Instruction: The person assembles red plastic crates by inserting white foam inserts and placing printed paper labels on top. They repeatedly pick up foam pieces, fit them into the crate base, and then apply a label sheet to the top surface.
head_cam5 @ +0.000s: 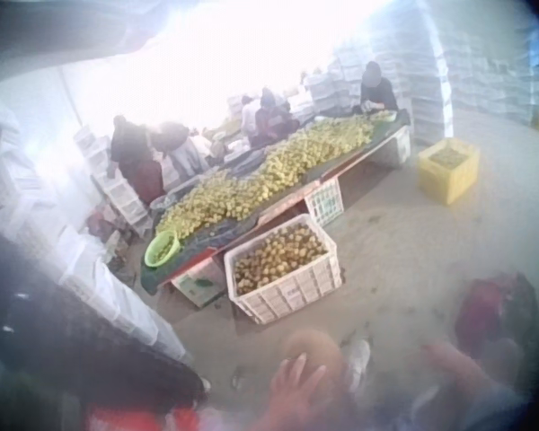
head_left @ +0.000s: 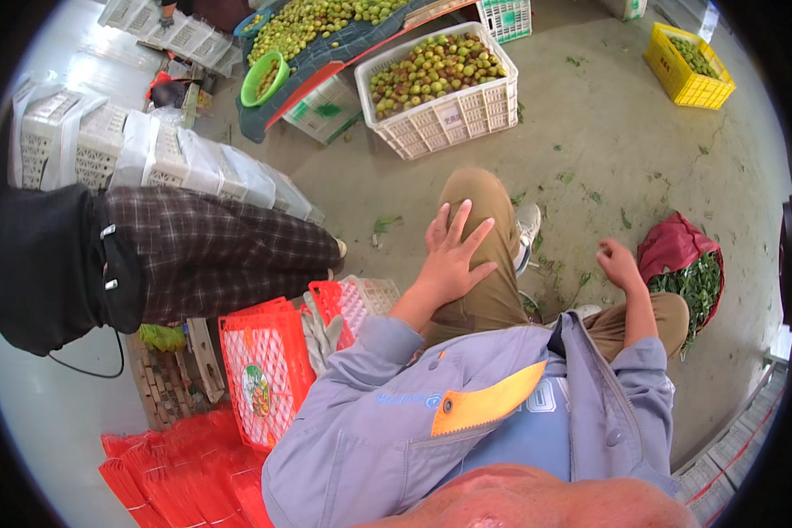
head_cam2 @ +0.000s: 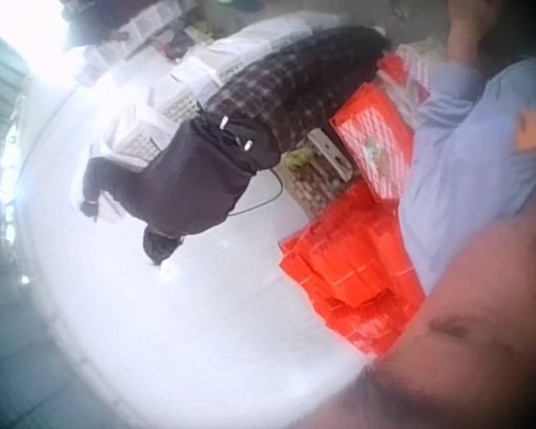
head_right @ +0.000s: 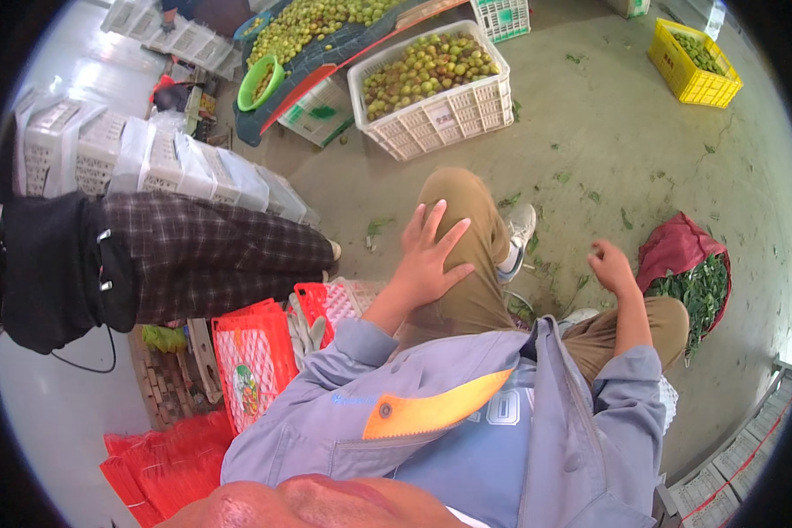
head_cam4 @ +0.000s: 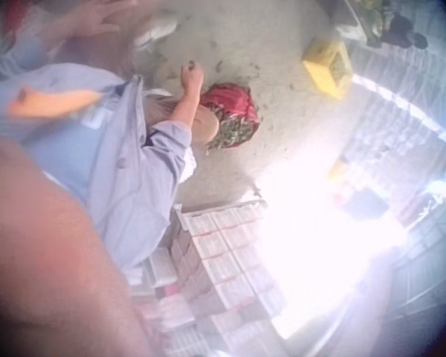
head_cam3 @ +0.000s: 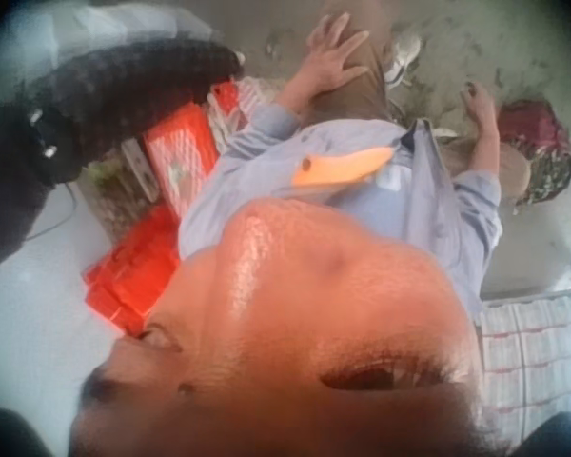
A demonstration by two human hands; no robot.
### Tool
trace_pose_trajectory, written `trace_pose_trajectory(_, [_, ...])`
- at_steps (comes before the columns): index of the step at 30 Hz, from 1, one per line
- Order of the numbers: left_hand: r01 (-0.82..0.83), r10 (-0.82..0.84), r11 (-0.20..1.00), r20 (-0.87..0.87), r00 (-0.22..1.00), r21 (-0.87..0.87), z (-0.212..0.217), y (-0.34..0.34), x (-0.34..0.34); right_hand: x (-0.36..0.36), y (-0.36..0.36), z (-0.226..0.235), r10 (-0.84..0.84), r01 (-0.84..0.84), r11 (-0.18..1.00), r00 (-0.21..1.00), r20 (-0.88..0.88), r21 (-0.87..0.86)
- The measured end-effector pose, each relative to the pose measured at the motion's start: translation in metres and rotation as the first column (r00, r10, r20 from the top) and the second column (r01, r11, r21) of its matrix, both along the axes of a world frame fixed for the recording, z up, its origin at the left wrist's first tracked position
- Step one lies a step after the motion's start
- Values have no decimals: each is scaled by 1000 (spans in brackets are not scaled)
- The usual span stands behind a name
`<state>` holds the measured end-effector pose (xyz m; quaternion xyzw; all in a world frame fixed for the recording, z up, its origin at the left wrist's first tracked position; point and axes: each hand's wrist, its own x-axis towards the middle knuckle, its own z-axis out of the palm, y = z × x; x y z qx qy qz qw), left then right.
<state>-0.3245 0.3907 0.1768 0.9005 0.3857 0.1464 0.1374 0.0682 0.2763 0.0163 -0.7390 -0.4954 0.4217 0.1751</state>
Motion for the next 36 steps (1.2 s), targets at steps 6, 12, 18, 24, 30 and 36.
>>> trace_pose_trajectory(6, [-61, 55, 995, 80, 995, 73, -11, 8, 36, 14, -10, -46, 315, -334, 865, 942, -112, -374])
trace_pose_trajectory(12, [-42, 41, 997, 10, 999, 69, -9, 17, 59, 12, 1, -43, 72, -134, 973, 950, -305, -190])
trace_pose_trajectory(18, [-10, 9, 997, 9, 1000, 75, -9, 23, 70, 15, -3, -42, 46, -104, 967, 969, -244, -231])
trace_pose_trajectory(24, [-2, 3, 997, -15, 1000, 81, -9, 20, 73, 14, -9, -55, 77, -139, 957, 968, -239, -254])
trace_pose_trajectory(30, [-5, 2, 996, 40, 999, 85, -6, 28, 67, 13, -6, -60, 115, -161, 960, 972, -203, -227])
trace_pose_trajectory(36, [-115, 241, 915, 296, 924, -386, -45, 127, 77, 15, -10, -66, 152, -170, 952, 984, -87, -255])
